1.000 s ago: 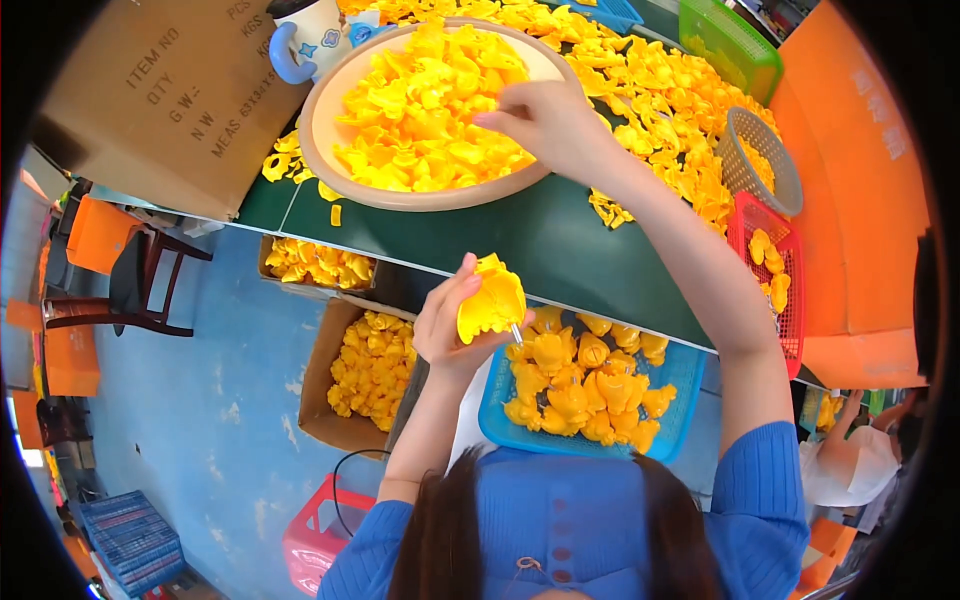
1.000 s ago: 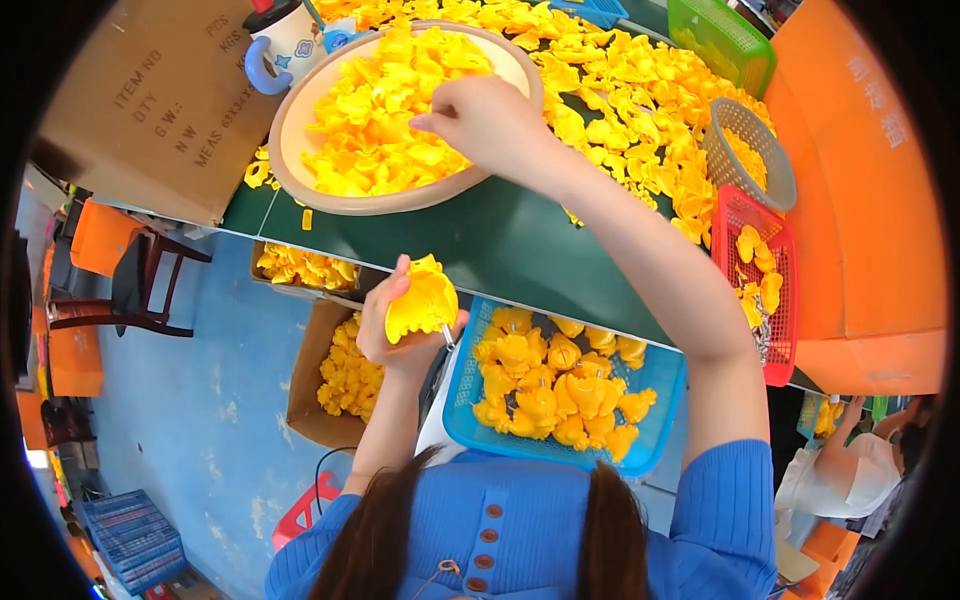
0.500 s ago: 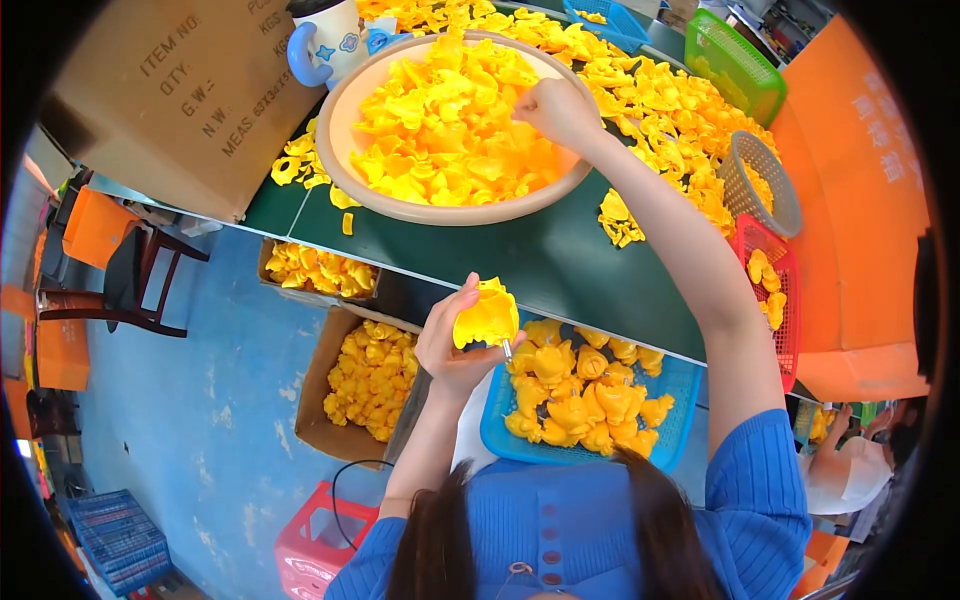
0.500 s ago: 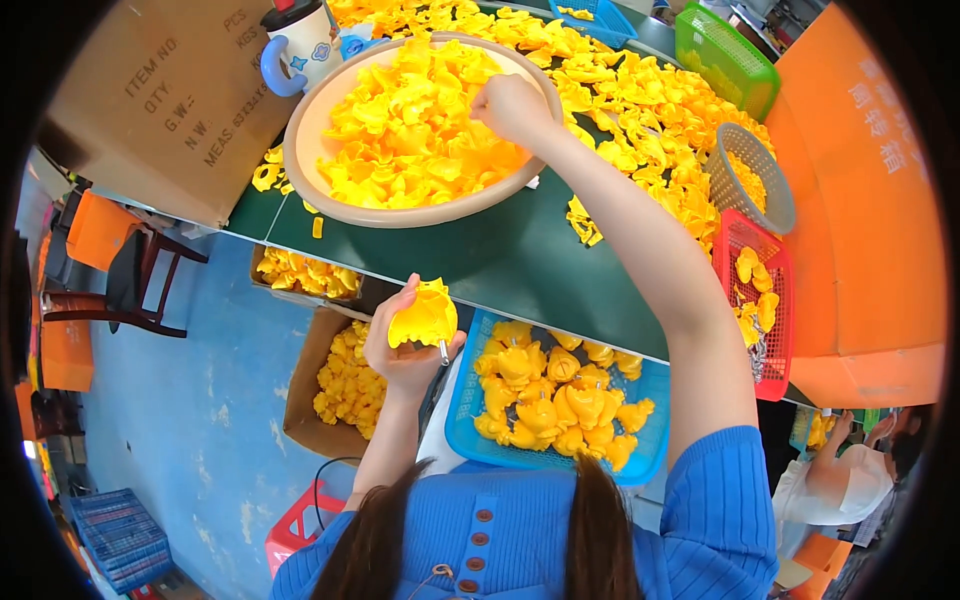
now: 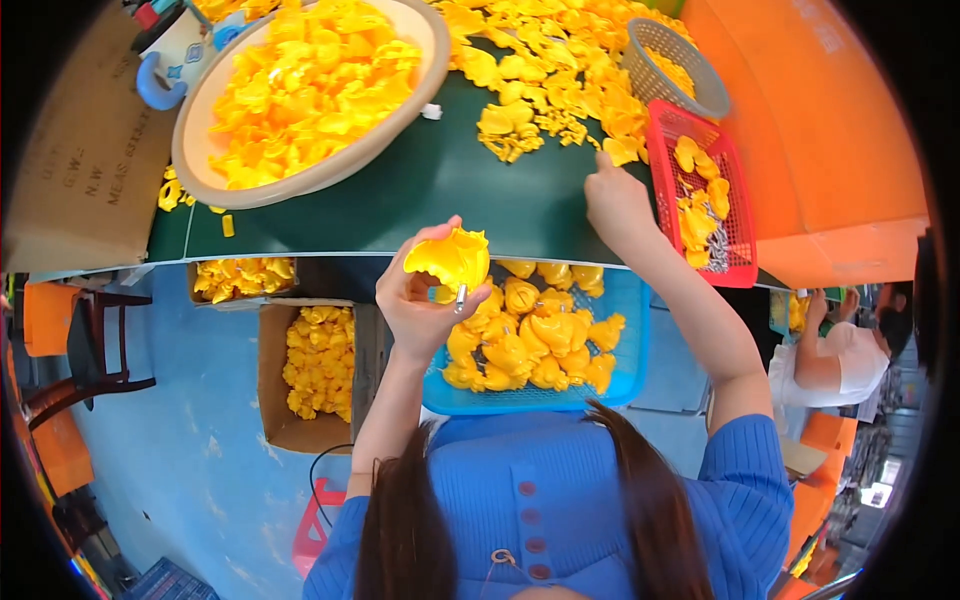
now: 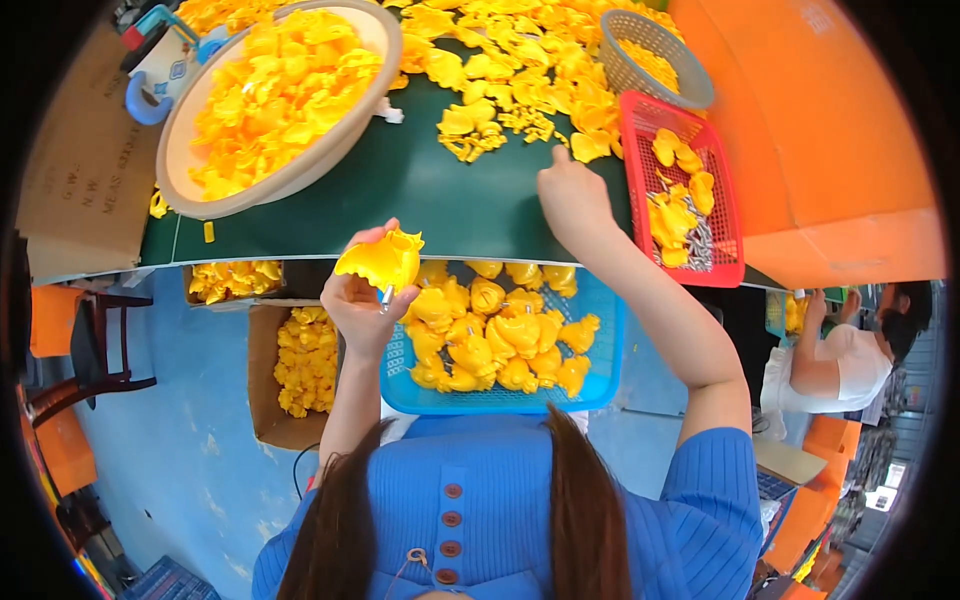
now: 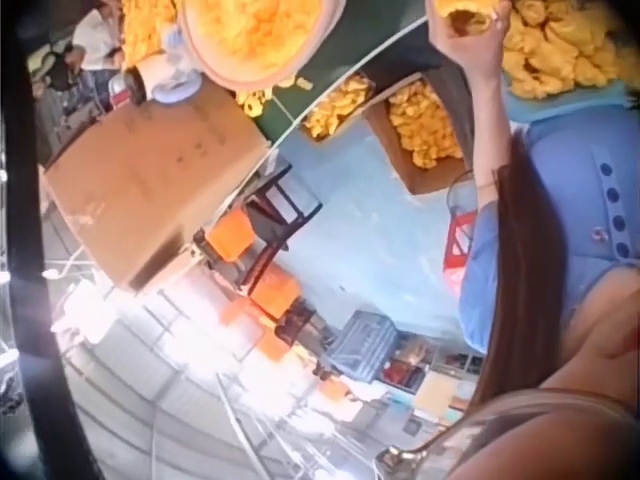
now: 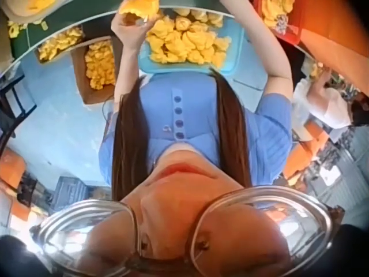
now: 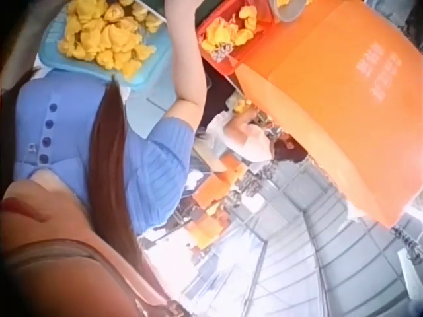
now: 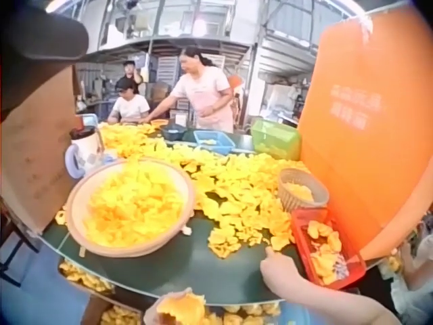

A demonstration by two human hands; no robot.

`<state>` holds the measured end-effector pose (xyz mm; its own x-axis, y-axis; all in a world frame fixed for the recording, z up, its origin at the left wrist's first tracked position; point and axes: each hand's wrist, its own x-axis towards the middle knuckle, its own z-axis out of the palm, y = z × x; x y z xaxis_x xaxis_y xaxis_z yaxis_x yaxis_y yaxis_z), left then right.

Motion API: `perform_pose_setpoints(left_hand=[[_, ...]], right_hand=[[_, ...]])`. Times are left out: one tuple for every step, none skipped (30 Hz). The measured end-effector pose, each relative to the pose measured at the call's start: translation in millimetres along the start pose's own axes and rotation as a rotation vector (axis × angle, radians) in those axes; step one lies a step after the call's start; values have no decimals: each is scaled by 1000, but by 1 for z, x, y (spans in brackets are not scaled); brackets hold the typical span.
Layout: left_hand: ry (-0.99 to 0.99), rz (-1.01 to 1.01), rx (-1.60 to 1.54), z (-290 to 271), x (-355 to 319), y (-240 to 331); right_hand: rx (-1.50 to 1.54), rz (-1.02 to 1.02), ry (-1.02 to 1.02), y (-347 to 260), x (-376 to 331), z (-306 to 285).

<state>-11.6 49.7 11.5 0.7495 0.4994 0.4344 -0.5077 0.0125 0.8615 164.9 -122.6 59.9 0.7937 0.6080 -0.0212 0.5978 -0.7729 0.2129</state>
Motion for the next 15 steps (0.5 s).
perform_pose_setpoints(left_hand=[[-22, 9, -2, 6, 1, -2], [-44, 19, -3, 12, 1, -3], [-47, 14, -7, 17, 1, -3], [-70, 6, 5, 21, 2, -2], [-93, -3, 18, 24, 2, -2], [-90, -7, 23, 25, -1, -2], [-69, -50, -25, 26, -3, -2], [-48, -92, -72, 26, -5, -2], [-45, -95, -66, 25, -6, -1], [-44, -112, -122, 26, -6, -1], [-43, -130, -178, 26, -6, -2], [-46, -133, -174, 28, -5, -3], [-78, -166, -231, 29, -5, -5], [-108, -199, -287, 30, -4, -6], [-108, -205, -282, 30, -3, -6]], right_hand=[[18, 19, -42, -3, 1, 0], [91, 50, -202, -6, 3, -8], [90, 55, -207, -2, 0, -11], [265, -9, -188, 2, -3, -12], [442, -74, -166, 7, -5, -13], [544, -115, -162, 12, -6, -16], [549, -119, -167, 19, -8, -16], [559, -184, -65, 29, -11, -16], [567, -249, 40, 38, -15, -15], [573, -299, 113, 49, -22, 5], [577, -294, 114, 51, -27, 24], [536, -342, 152, 49, -32, 36], [495, -389, 190, 48, -37, 43], [484, -333, 220, 47, -41, 48], [491, -332, 216, 42, -45, 47]])
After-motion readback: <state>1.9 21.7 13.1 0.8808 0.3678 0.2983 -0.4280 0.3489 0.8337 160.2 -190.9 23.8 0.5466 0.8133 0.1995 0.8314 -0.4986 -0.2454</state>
